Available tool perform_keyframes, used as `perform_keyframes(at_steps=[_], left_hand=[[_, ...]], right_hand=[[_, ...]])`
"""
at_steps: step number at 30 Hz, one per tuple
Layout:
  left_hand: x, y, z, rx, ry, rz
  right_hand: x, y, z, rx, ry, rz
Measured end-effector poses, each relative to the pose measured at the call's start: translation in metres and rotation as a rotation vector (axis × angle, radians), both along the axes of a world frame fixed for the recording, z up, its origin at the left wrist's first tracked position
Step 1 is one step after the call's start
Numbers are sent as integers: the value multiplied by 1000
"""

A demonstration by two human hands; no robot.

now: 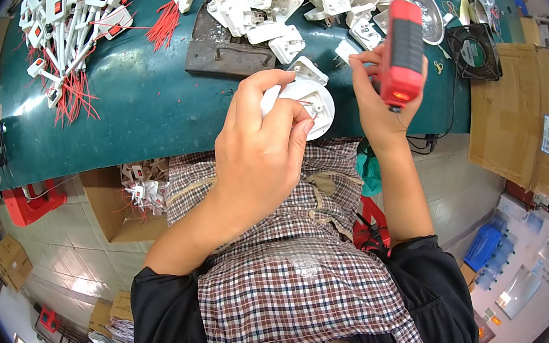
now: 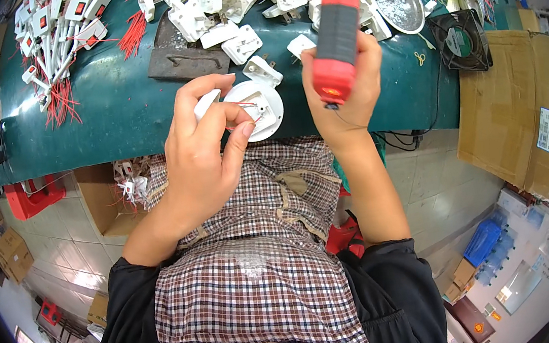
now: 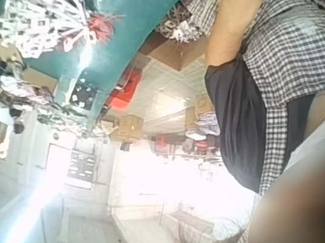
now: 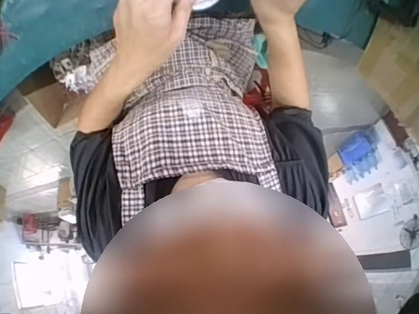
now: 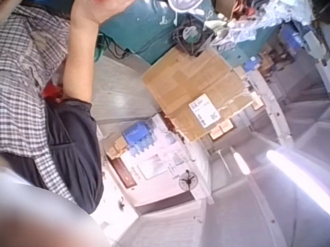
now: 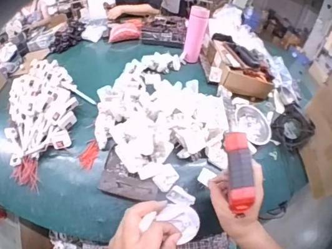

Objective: Soldering wires to electrical components and assembling light fixture housings at an industrial workbench.

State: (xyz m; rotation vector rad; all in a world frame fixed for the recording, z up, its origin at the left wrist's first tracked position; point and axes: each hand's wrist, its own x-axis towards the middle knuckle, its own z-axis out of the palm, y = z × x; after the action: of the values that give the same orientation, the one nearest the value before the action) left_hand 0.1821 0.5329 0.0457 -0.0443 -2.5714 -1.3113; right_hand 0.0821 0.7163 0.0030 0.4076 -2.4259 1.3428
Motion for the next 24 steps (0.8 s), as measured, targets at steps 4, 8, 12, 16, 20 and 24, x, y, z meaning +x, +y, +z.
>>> perform_keyframes(at_steps=[4,8,12,16,20,24], left_hand=[[-1,5,0,-156,187,55],[0,6,2,-153,166,70],[0,3,0,0,35,39],[-1,3,0,-2,24,26],[0,3,-1,-18,31,36],[-1,3,0,-109,135,50]], right_hand=[[13,3,17,-283,-183,47],[24,6,28,-375,-150,107],[30,8,27,-369,-158,93],[35,7,26,-370,-177,74],[37,7,27,-399,-157,81],[41,9,28,-375,-106,114]])
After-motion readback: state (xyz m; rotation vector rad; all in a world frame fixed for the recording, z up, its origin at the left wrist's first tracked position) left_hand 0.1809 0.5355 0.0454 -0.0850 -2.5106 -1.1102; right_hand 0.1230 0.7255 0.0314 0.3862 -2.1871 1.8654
